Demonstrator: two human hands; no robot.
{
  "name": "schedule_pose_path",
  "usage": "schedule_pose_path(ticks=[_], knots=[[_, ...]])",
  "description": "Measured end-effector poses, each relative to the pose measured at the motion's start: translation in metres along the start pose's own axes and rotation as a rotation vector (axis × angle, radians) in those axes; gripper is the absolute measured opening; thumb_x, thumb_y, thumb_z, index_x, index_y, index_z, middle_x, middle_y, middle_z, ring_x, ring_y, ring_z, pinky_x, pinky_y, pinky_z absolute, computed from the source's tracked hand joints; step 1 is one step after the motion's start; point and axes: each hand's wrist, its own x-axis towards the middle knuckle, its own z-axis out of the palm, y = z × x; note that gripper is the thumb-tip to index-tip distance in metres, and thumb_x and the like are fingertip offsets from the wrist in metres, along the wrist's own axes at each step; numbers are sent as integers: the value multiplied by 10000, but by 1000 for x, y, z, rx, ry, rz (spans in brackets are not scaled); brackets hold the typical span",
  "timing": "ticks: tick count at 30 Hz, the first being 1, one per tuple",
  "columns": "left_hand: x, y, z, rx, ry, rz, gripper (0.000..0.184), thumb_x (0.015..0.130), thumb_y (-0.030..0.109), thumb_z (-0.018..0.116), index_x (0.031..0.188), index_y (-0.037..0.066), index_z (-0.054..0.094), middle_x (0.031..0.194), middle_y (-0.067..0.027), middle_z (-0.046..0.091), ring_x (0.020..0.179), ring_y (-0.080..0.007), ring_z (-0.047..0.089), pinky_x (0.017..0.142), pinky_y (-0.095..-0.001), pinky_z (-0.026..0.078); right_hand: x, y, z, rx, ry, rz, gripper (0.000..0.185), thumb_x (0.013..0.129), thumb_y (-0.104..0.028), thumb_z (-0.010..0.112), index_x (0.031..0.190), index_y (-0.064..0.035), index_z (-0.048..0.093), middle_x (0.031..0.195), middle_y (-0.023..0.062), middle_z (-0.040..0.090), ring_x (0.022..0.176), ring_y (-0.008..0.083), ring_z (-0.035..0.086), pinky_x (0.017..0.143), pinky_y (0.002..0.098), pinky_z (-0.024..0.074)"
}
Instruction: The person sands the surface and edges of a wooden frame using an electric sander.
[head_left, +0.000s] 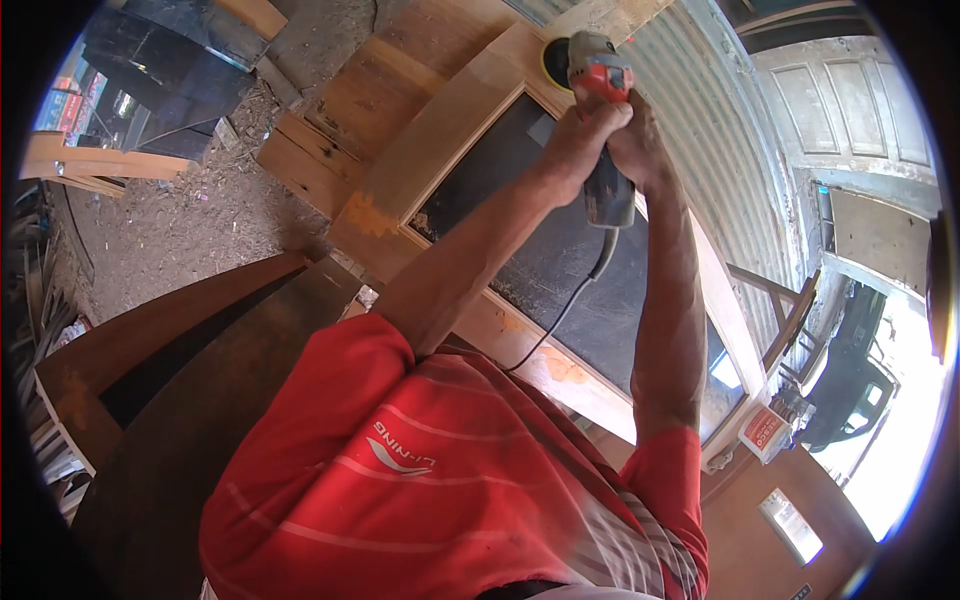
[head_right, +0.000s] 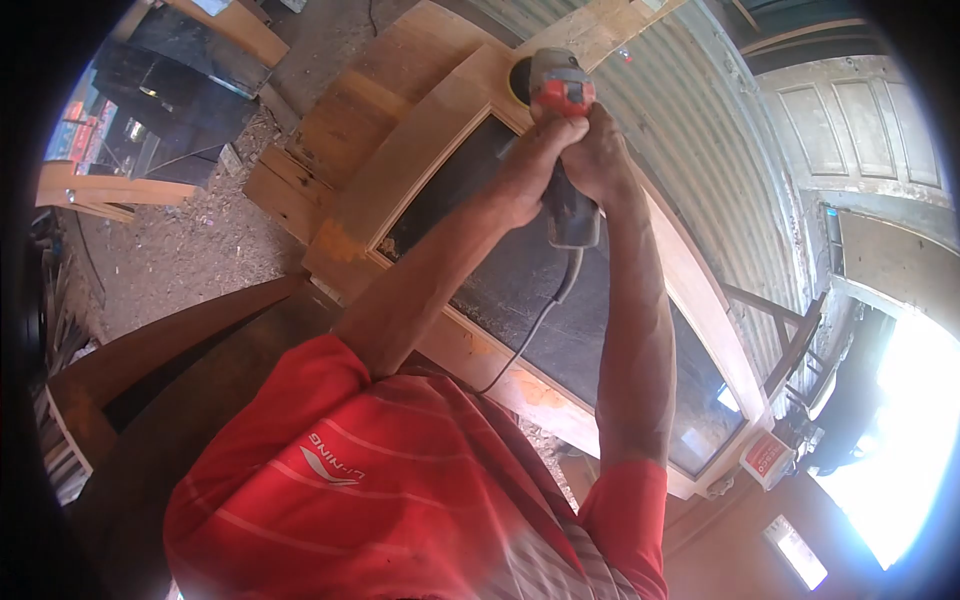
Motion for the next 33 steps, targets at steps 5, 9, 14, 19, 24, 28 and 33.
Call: schedule_pose_path(ticks=[5, 9, 14, 19, 24, 28, 33], knots=[[-4, 23, -18, -27, 79, 78, 329, 957, 301, 691, 1191, 75, 638, 1081, 4, 641, 1006, -88, 599, 914, -293, 481, 15, -40, 17, 78, -91, 16, 462, 914, -378, 738, 1138, 23, 687, 1008, 224, 744, 990, 331, 737, 845, 443, 551], [-24, 26, -30, 7, 183, 206, 295, 976, 269, 668, 1198, 77, 635, 1074, 10, 619, 1024, -84, 566, 962, -285, 445, 15, -56, 30, 102, -205, -49, 510, 901, -371, 758, 1168, 47, 642, 1045, 267, 726, 1037, 388, 719, 876, 464, 542], [-59, 19, -37, -16, 248, 287, 280, 980, 253, 662, 1192, 71, 650, 1073, 16, 608, 1026, -79, 550, 971, -291, 437, -8, -51, 52, 14, -257, -55, 572, 901, -376, 747, 1196, 85, 582, 1103, 328, 697, 1091, 466, 688, 897, 496, 537], [-55, 28, -40, -10, 215, 269, 290, 971, 282, 666, 1170, 72, 650, 1073, 15, 613, 1018, -80, 555, 960, -292, 442, 0, -51, 56, 78, -230, -80, 615, 908, -430, 744, 1197, 92, 594, 1069, 307, 716, 1072, 419, 712, 867, 474, 544], [-65, 37, -42, 12, 215, 273, 354, 962, 300, 666, 1225, 63, 654, 1111, -15, 652, 1045, -97, 587, 966, -289, 448, -9, -88, 50, 47, -331, -61, 644, 933, -461, 733, 1172, 122, 601, 1047, 273, 734, 1009, 360, 738, 819, 449, 556], [-96, 28, -56, -27, 266, 310, 360, 970, 310, 662, 1222, 54, 646, 1121, -21, 652, 1065, -104, 587, 983, -298, 447, -27, -79, 76, 59, -324, -104, 677, 916, -486, 756, 1143, 132, 601, 1030, 282, 729, 999, 369, 738, 823, 441, 556], [-136, 24, -62, -17, 285, 357, 406, 976, 340, 664, 1242, 35, 635, 1155, -37, 645, 1103, -124, 587, 1009, -312, 444, -59, -99, 87, 82, -375, -121, 719, 891, -519, 778, 1120, 139, 600, 1019, 303, 716, 1005, 390, 735, 844, 441, 560]])
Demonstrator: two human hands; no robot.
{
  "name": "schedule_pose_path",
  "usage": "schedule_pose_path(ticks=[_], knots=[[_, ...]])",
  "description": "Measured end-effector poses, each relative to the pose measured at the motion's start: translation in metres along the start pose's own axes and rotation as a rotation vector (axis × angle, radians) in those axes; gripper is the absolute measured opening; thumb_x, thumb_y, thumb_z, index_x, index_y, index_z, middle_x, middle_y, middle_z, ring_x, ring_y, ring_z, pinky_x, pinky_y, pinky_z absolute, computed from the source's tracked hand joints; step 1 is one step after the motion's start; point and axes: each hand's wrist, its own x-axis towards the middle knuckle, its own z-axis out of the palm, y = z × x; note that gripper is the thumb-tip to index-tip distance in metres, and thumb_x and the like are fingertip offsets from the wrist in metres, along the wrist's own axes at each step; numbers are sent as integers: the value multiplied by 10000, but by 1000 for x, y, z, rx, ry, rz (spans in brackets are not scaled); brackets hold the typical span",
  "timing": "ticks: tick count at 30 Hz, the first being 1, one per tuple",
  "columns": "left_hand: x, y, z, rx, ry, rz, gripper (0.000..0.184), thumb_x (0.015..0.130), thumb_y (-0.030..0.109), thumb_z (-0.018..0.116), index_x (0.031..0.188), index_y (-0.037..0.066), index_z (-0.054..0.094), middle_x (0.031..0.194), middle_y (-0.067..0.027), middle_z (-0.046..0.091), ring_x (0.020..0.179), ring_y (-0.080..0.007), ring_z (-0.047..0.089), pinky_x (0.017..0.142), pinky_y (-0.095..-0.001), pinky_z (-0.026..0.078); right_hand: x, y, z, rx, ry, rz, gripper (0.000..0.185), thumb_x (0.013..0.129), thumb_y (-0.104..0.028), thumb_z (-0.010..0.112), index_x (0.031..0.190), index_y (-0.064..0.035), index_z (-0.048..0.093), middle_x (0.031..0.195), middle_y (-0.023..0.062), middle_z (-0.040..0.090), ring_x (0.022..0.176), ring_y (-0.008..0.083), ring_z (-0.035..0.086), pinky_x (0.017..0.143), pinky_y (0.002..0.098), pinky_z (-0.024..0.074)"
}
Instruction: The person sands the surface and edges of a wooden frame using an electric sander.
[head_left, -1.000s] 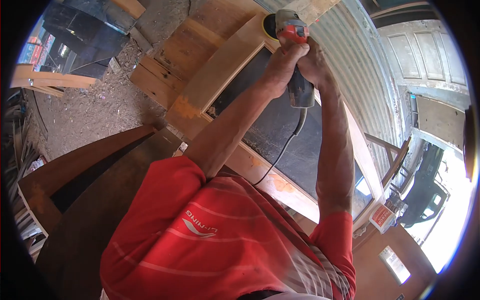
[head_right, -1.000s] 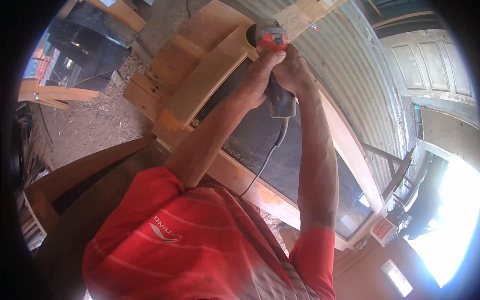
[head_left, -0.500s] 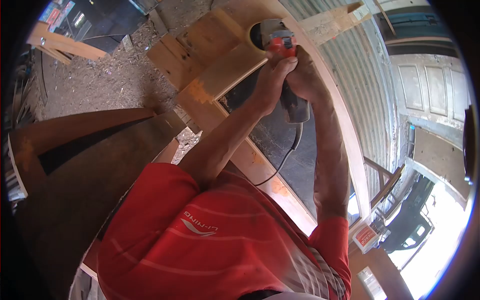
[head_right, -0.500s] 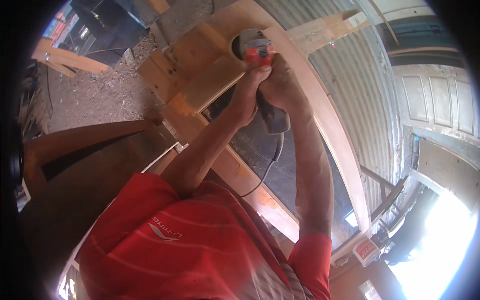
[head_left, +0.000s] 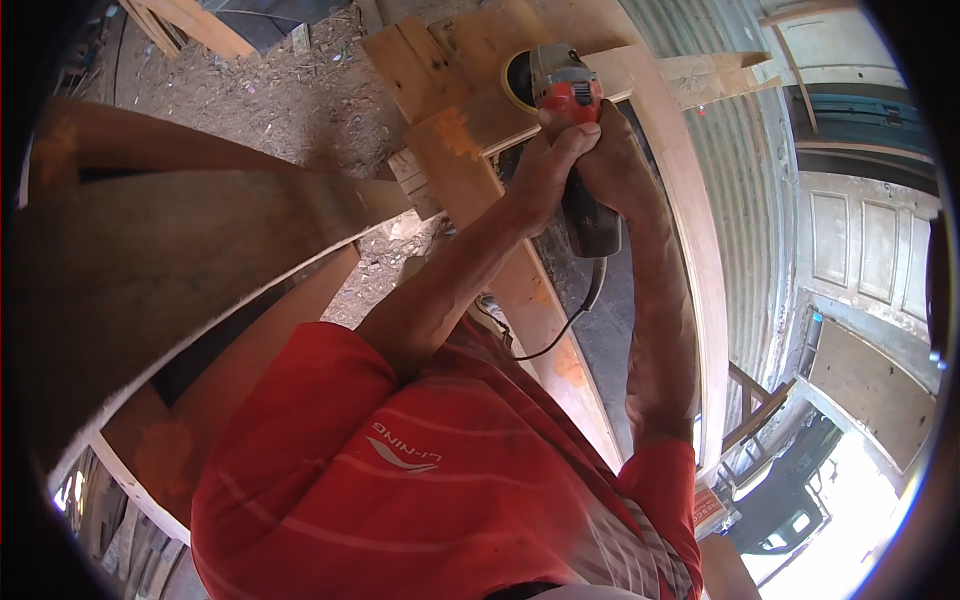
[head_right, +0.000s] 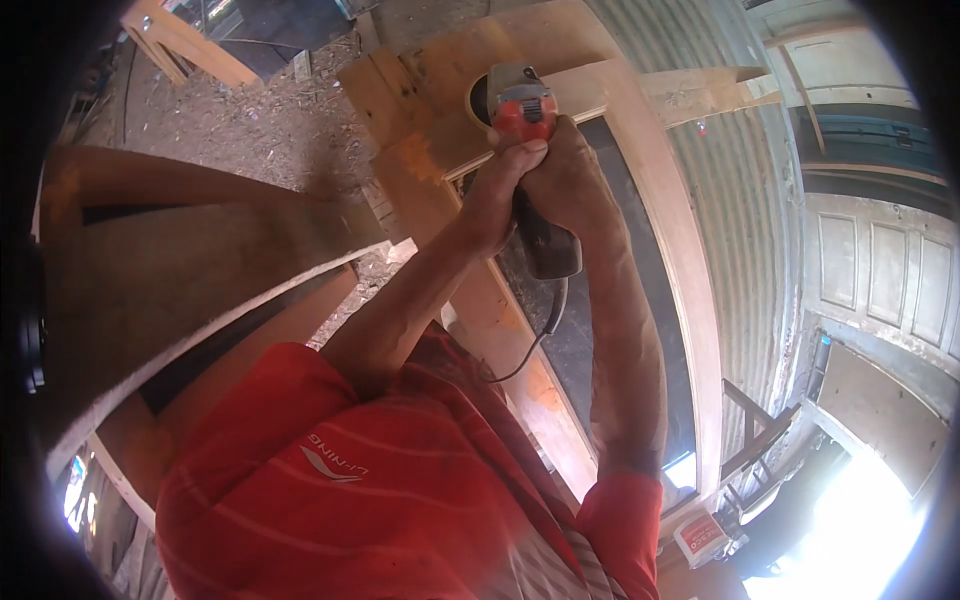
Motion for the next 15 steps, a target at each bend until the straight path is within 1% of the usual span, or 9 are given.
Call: schedule_pose_path(ticks=[3, 6, 9, 12, 15], knots=[[-20, 9, -7, -29, 20, -26, 439, 978, 356, 657, 1265, 26, 619, 1165, -51, 641, 1096, -138, 594, 1011, -309, 445, -11, -11, 12, -41, -24, 14, 742, 873, -543, 784, 1116, 134, 602, 1015, 310, 717, 1020, 398, 733, 849, 448, 562], [-36, 11, -20, -11, 30, -2, 471, 981, 369, 649, 1295, 21, 598, 1180, -63, 635, 1103, -149, 596, 1015, -316, 446, -18, -9, 29, 9, -64, -18, 767, 854, -559, 785, 1104, 142, 601, 1011, 321, 717, 1026, 407, 734, 852, 450, 563], [-53, 14, -29, -35, 40, -12, 479, 981, 367, 649, 1310, 25, 590, 1178, -58, 635, 1111, -150, 597, 1013, -321, 450, -30, -18, 42, -60, -67, -39, 758, 854, -547, 778, 1096, 148, 598, 1010, 326, 718, 1019, 413, 738, 845, 448, 566], [-68, 19, -37, -3, 52, 68, 477, 981, 365, 647, 1309, 24, 589, 1173, -59, 637, 1112, -155, 604, 1009, -328, 457, -37, -20, 55, -60, -82, -68, 747, 855, -534, 771, 1103, 149, 600, 1011, 328, 719, 1011, 432, 735, 848, 453, 566], [-70, 28, -40, -56, 30, 40, 471, 984, 362, 643, 1308, 25, 584, 1168, -61, 639, 1104, -154, 608, 1005, -331, 461, -38, -38, 58, -45, -106, -9, 741, 861, -527, 768, 1131, 143, 604, 1015, 324, 721, 1017, 441, 731, 855, 459, 563]])
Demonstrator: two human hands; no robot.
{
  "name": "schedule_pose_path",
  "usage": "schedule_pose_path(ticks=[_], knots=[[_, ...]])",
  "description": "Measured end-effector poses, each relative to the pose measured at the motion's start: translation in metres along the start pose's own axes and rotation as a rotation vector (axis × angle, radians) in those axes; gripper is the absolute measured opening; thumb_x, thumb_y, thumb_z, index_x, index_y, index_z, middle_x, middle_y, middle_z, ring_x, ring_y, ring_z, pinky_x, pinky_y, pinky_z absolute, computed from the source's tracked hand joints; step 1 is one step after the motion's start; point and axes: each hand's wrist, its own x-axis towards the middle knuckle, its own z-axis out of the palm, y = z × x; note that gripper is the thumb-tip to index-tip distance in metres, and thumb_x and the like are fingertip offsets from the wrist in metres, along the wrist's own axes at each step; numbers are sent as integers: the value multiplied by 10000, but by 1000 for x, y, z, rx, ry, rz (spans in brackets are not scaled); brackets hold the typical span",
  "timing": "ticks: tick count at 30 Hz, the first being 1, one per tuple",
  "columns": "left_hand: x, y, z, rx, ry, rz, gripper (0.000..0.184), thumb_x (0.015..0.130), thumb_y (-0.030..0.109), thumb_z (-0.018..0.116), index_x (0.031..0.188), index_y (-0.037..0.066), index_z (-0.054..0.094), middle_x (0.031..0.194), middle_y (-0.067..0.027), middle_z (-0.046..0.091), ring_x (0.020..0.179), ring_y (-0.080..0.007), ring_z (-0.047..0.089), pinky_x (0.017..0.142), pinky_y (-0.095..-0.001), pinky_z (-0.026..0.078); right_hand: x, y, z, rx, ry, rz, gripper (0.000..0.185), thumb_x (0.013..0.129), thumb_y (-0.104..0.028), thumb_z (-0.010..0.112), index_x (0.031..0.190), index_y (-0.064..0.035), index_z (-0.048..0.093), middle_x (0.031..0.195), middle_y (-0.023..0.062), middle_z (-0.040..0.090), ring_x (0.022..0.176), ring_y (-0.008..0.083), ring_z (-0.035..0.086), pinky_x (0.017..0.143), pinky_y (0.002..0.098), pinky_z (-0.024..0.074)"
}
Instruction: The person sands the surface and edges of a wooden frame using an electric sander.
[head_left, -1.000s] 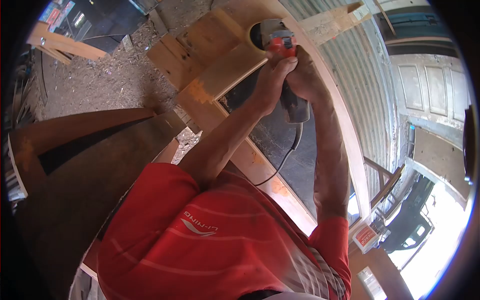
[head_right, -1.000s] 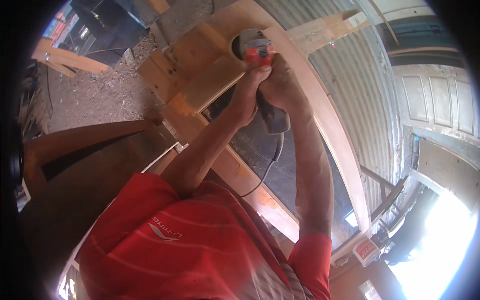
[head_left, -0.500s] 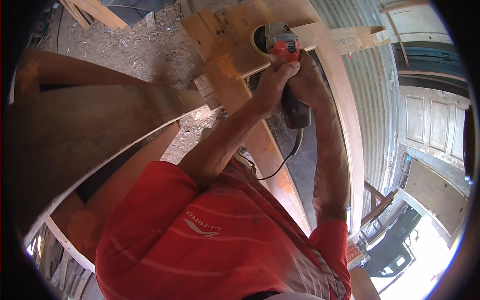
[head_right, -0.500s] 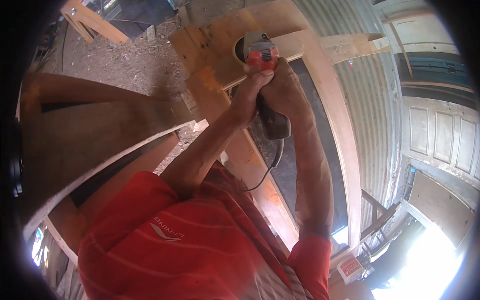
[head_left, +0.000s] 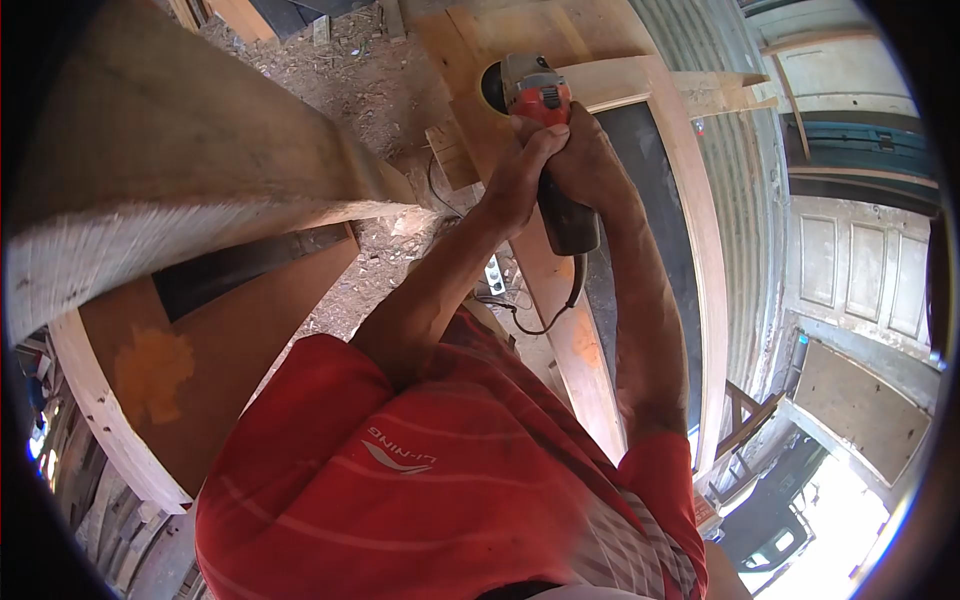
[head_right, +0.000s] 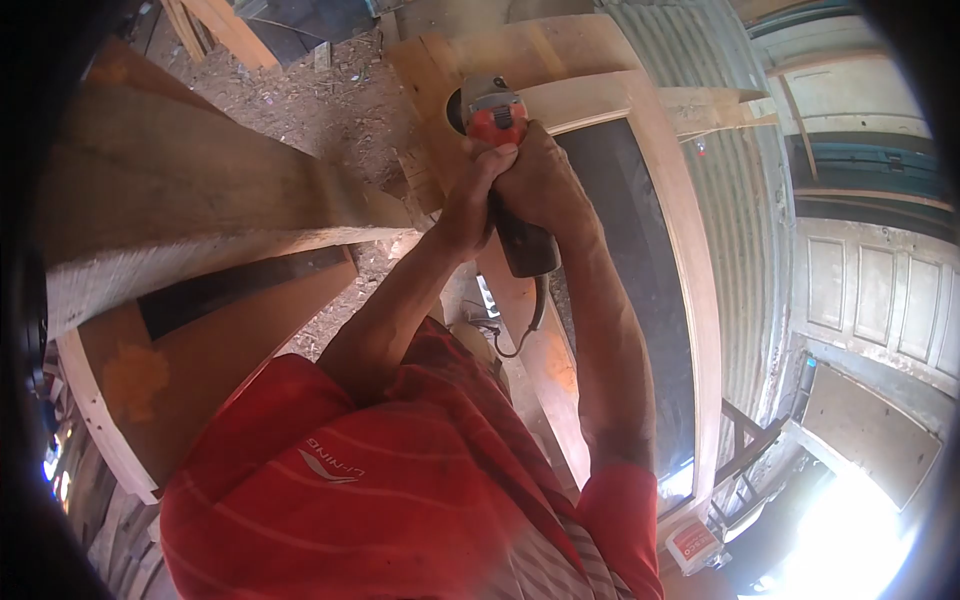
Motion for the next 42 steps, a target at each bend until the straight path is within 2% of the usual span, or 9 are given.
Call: schedule_pose_path(ticks=[3, 6, 9, 18, 24, 27, 30, 36, 42], knots=[[-1, 2, 1, 45, 47, 59, 485, 988, 364, 639, 1328, 25, 570, 1187, -68, 638, 1108, -150, 609, 1009, -331, 461, 5, 1, 4, 100, -52, -79, 755, 867, -528, 764, 1150, 152, 602, 1007, 323, 723, 1023, 434, 732, 860, 452, 562], [-12, -1, 0, 26, 36, 120, 467, 992, 367, 638, 1317, 37, 578, 1190, -68, 638, 1103, -146, 607, 1007, -327, 463, 1, 6, 11, -7, -8, -166, 764, 871, -529, 765, 1160, 159, 600, 1032, 327, 719, 1042, 417, 730, 871, 441, 558], [-13, 4, -5, -33, 55, 56, 413, 993, 360, 648, 1256, 44, 614, 1164, -62, 641, 1105, -143, 603, 1015, -322, 456, -1, -12, 8, 2, -89, -49, 791, 865, -544, 765, 1168, 166, 594, 1069, 339, 708, 1081, 440, 712, 899, 449, 548], [-24, -3, -10, 20, 175, 113, 331, 993, 323, 658, 1131, 21, 649, 1058, -31, 647, 1025, -113, 602, 958, -306, 468, -3, -1, 15, -48, -133, -153, 786, 847, -565, 767, 1107, 154, 580, 1091, 384, 682, 1137, 489, 675, 933, 467, 536], [-37, -4, -8, 18, 160, 137, 385, 981, 337, 664, 1192, 17, 647, 1105, -47, 656, 1061, -126, 605, 980, -312, 462, -16, -6, 17, -101, -109, -117, 804, 846, -575, 765, 1113, 161, 582, 1062, 383, 687, 1110, 495, 685, 900, 474, 550], [-23, -2, 3, 5, 103, 72, 426, 975, 347, 669, 1239, 14, 640, 1142, -55, 657, 1095, -132, 604, 1003, -314, 454, -10, -1, 6, -47, -66, -47, 817, 848, -570, 774, 1121, 175, 578, 1044, 361, 701, 1077, 461, 711, 881, 469, 557], [-1, -16, 6, 51, -37, 14, 432, 1013, 339, 620, 1346, 71, 561, 1267, -64, 621, 1205, -165, 585, 1063, -346, 440, -4, 14, -11, -16, -32, -48, 747, 871, -536, 774, 1146, 138, 606, 1042, 321, 718, 1042, 418, 731, 853, 455, 562], [23, -28, 28, 70, -45, -62, 460, 998, 341, 634, 1343, 43, 568, 1246, -67, 633, 1153, -164, 611, 1018, -336, 469, 0, 31, -38, 71, 16, -28, 536, 931, -459, 743, 1160, 23, 690, 1034, 223, 742, 1005, 321, 735, 853, 426, 544], [63, -48, 49, 100, -144, -97, 511, 984, 362, 649, 1360, 28, 557, 1221, -88, 638, 1139, -176, 622, 979, -348, 498, 5, 38, -71, 20, 131, -43, 467, 953, -419, 722, 1171, -7, 697, 1030, 184, 747, 997, 263, 717, 858, 421, 533]])
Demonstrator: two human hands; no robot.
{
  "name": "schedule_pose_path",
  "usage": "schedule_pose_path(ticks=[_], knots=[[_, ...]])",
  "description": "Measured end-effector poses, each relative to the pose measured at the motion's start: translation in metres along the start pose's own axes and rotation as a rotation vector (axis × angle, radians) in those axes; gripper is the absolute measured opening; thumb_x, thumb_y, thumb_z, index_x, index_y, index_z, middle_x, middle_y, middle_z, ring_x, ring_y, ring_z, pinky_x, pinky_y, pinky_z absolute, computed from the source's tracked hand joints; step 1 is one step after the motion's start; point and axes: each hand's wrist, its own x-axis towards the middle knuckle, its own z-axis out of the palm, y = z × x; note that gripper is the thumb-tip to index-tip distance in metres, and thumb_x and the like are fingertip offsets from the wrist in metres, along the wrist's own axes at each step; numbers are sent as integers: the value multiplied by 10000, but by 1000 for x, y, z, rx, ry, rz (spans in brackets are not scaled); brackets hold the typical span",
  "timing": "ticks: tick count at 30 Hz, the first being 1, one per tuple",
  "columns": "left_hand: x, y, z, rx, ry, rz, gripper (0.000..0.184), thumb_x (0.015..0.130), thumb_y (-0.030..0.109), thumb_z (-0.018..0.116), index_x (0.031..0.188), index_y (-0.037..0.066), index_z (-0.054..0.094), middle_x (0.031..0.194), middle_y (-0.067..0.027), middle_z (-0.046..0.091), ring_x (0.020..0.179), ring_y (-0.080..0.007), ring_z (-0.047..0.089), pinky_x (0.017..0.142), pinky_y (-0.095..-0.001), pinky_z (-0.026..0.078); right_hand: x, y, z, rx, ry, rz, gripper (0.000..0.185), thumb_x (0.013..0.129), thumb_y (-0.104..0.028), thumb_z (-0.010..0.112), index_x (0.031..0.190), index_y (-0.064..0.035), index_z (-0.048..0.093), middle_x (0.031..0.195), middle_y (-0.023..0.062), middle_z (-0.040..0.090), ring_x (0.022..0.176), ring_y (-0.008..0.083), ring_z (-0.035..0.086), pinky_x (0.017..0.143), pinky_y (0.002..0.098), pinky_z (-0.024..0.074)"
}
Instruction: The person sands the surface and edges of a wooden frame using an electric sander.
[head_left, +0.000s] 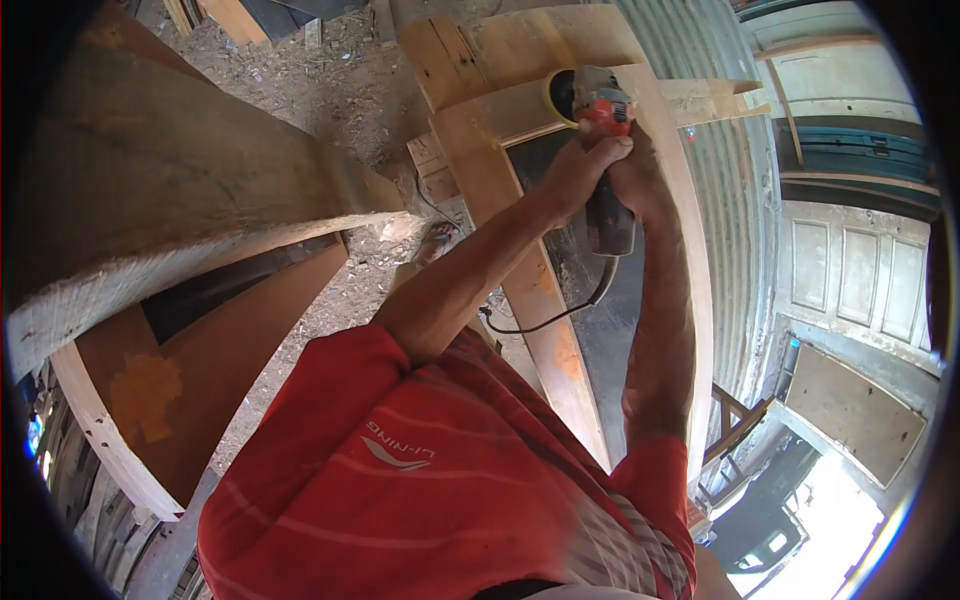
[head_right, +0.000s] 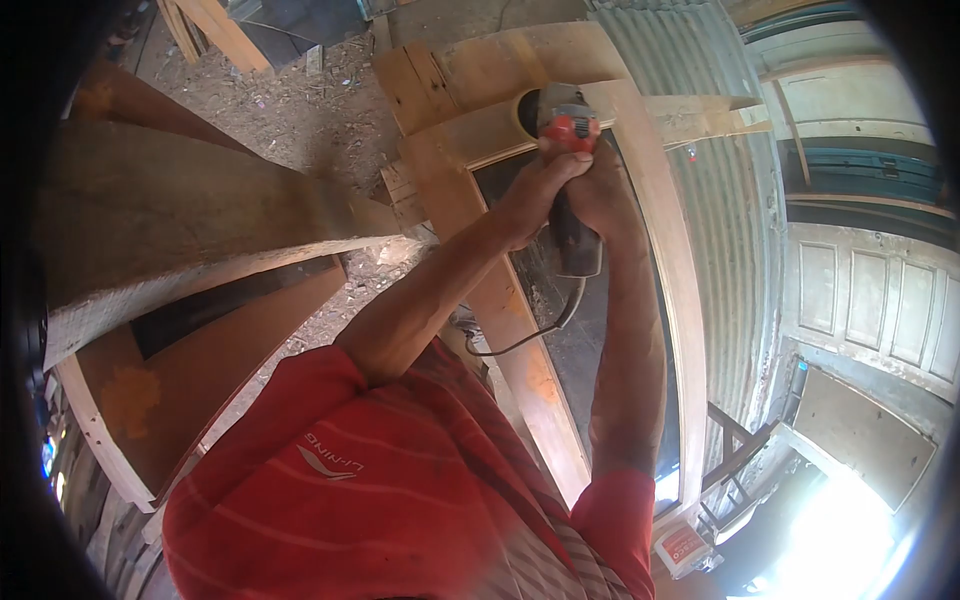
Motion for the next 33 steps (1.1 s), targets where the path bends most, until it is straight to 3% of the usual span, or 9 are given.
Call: schedule_pose_path(ticks=[8, 11, 14, 21, 25, 26, 29, 32, 33], knots=[[61, -21, 36, 63, -72, -102, 544, 965, 409, 665, 1378, 72, 556, 1198, -67, 647, 1086, -159, 644, 931, -355, 515, 29, 61, -46, 69, 139, 22, 420, 963, -339, 692, 1225, -10, 668, 1094, 151, 728, 983, 247, 691, 844, 410, 533], [77, -25, 46, 76, -121, -137, 546, 969, 424, 655, 1387, 86, 559, 1205, -60, 645, 1099, -155, 637, 915, -359, 521, 37, 78, -64, 148, 130, 177, 419, 960, -321, 691, 1230, -2, 662, 1105, 150, 722, 980, 229, 687, 832, 398, 534], [84, -31, 46, 86, -136, -176, 535, 979, 422, 640, 1388, 84, 562, 1220, -54, 639, 1137, -150, 618, 913, -362, 525, 36, 69, -68, 91, 132, 184, 394, 965, -313, 685, 1199, 4, 674, 1029, 141, 725, 934, 210, 686, 803, 396, 535], [30, -18, 25, 45, 4, 24, 496, 1002, 361, 623, 1388, 55, 559, 1247, -57, 629, 1180, -158, 597, 1027, -345, 465, 15, 25, -32, -32, 43, -113, 392, 960, -330, 706, 1154, 9, 687, 988, 157, 732, 904, 228, 699, 783, 413, 539], [-15, -7, 7, -4, 148, 109, 464, 1013, 339, 624, 1365, 43, 568, 1248, -52, 624, 1180, -145, 582, 1063, -325, 428, 5, 12, 1, 8, -78, -33, 515, 938, -400, 737, 1142, 64, 650, 1025, 256, 731, 1021, 377, 727, 858, 448, 543], [-26, -6, 4, -24, 186, 136, 444, 1013, 331, 629, 1343, 38, 578, 1222, -44, 633, 1158, -129, 581, 1053, -314, 429, 1, 6, 7, 43, -147, -62, 612, 930, -451, 728, 1179, 97, 613, 1064, 308, 713, 1093, 451, 698, 900, 468, 534], [-51, 2, -8, -62, 245, 193, 421, 1019, 323, 630, 1316, 28, 590, 1184, -34, 643, 1123, -112, 586, 1033, -299, 438, -7, 9, 35, -71, -124, -129, 578, 952, -461, 731, 1210, 45, 620, 1044, 232, 723, 989, 300, 713, 868, 426, 545], [-56, 11, -17, -81, 248, 194, 417, 1026, 323, 622, 1310, 19, 589, 1165, -38, 649, 1101, -115, 600, 1018, -297, 448, 0, -6, 42, -112, -183, -79, 726, 909, -494, 731, 1207, 142, 548, 1095, 362, 683, 1141, 514, 650, 931, 493, 525], [-57, 14, -20, -84, 245, 190, 416, 1028, 322, 619, 1309, 16, 588, 1158, -40, 652, 1094, -118, 605, 1014, -297, 451, 2, -4, 46, -99, -195, -88, 727, 904, -496, 734, 1197, 144, 548, 1094, 365, 681, 1140, 515, 650, 930, 495, 525]])
